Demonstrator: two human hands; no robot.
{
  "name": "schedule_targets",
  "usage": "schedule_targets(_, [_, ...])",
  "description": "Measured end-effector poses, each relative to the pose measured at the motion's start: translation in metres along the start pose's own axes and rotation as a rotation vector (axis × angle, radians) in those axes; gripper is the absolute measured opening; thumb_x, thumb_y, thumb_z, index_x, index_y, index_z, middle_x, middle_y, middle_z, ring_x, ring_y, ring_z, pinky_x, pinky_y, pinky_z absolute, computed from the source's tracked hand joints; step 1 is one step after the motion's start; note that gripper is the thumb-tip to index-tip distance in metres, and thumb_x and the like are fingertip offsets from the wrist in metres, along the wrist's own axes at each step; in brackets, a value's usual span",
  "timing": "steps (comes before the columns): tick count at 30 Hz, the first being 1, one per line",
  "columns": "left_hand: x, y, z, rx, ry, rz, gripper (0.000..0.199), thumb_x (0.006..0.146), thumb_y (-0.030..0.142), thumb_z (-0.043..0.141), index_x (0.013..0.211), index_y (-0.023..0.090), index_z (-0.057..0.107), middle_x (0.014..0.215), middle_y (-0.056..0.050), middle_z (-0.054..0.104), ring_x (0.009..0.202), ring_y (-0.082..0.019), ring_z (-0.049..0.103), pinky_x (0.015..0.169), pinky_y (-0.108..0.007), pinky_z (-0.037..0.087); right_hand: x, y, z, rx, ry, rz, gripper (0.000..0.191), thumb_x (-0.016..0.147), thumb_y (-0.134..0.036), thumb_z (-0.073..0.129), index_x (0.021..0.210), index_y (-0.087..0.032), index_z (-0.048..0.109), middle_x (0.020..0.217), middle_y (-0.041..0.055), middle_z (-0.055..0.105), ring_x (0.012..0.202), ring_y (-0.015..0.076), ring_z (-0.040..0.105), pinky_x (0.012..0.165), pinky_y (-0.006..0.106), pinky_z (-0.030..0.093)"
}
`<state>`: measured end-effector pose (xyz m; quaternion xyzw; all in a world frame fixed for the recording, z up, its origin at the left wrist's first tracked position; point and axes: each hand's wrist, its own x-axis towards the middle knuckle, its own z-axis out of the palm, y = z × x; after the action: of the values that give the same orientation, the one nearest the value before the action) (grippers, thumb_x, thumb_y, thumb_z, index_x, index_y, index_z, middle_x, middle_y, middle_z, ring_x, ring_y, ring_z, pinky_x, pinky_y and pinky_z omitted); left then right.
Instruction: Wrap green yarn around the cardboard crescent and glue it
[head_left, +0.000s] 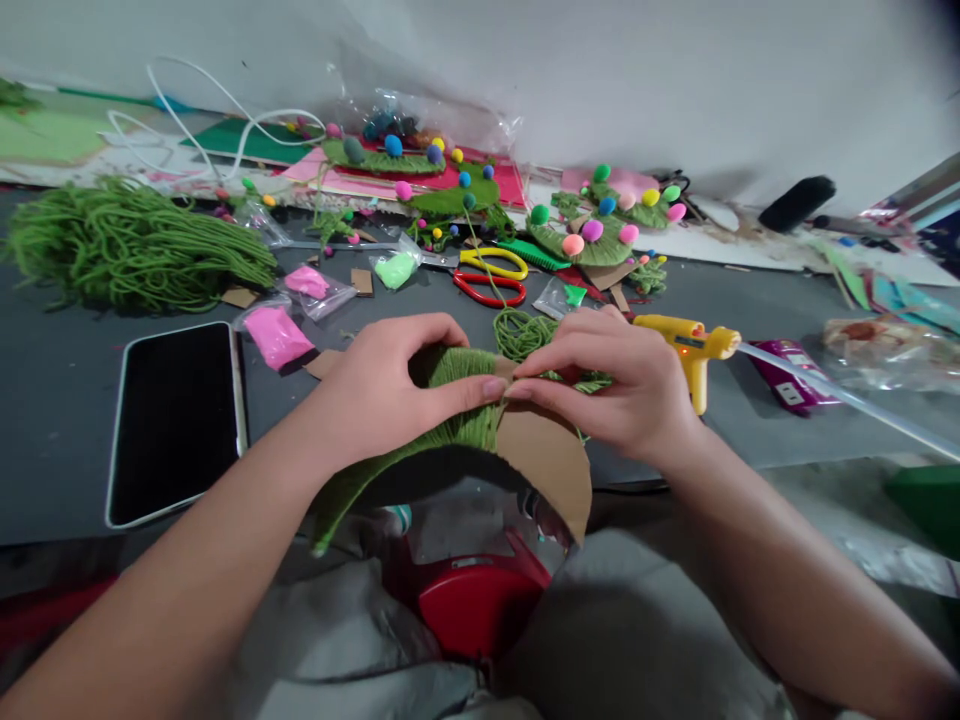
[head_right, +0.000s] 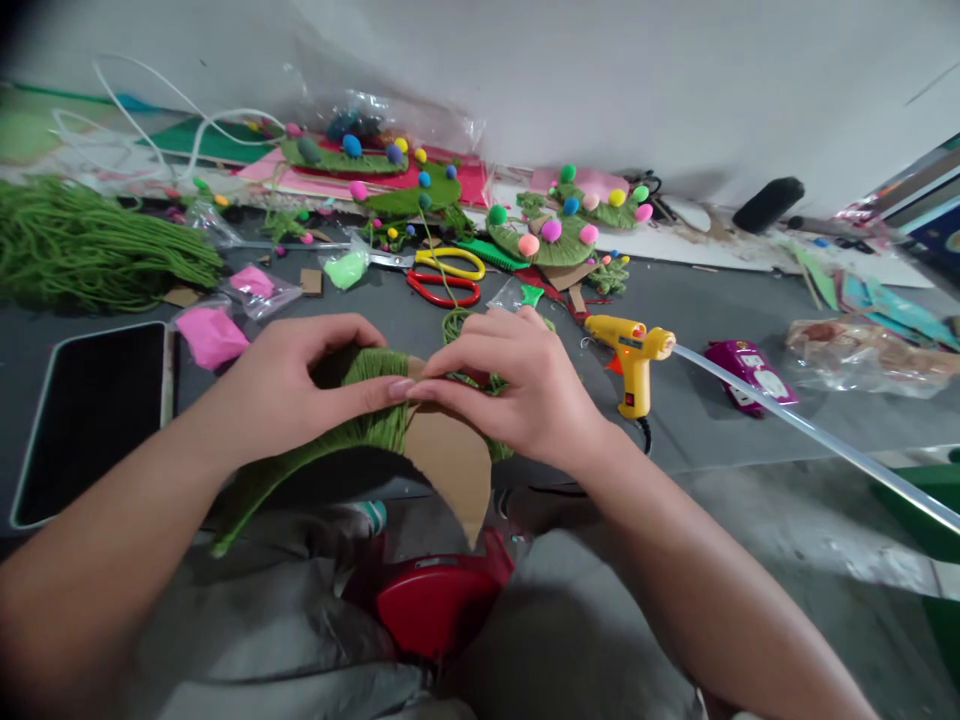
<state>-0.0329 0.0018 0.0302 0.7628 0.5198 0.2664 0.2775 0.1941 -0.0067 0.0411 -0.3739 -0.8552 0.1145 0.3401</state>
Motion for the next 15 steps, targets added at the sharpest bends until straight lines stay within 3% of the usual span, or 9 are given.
schedule_targets(6, [-0.002,0.001,-0.005,-0.038,-0.141,0.082,0.035,0.080,0.058,0.068,0.087,0.023,0.066,0.072,0.003,0.061,0.061,-0.013,0.050,0.058,-0.027,0.037,0.008,0.006,0.004,0.382,-0.052,0.217,0.022,0.080,-0.038,0.079,0.077,-0.016,0.074,0.069,0.0000,0.064,0.057,0.0087,0.048,0.051,0.025,0.035])
schedule_targets(13, [-0.006,0.010,-0.008,-0.133,-0.241,0.136,0.017,0.090,0.038,0.058,0.095,0.022,0.064,0.080,0.003,0.060,0.068,-0.013,0.050,0.062,-0.026,0.039,0.010,0.016,0.011,0.584,-0.104,0.333,0.030,0.076,-0.043,0.080,0.077,-0.014,0.072,0.065,-0.0007,0.060,0.058,0.0084,0.046,0.051,0.023,0.035])
schedule_targets(15, [-0.007,0.012,-0.007,-0.173,-0.239,0.127,0.019,0.089,0.040,0.061,0.093,0.022,0.063,0.079,0.003,0.059,0.068,-0.013,0.050,0.062,-0.026,0.040,0.010,0.016,0.012,0.612,-0.100,0.342,0.030,0.077,-0.043,0.080,0.078,-0.014,0.071,0.066,-0.0010,0.061,0.059,0.0082,0.047,0.052,0.022,0.036])
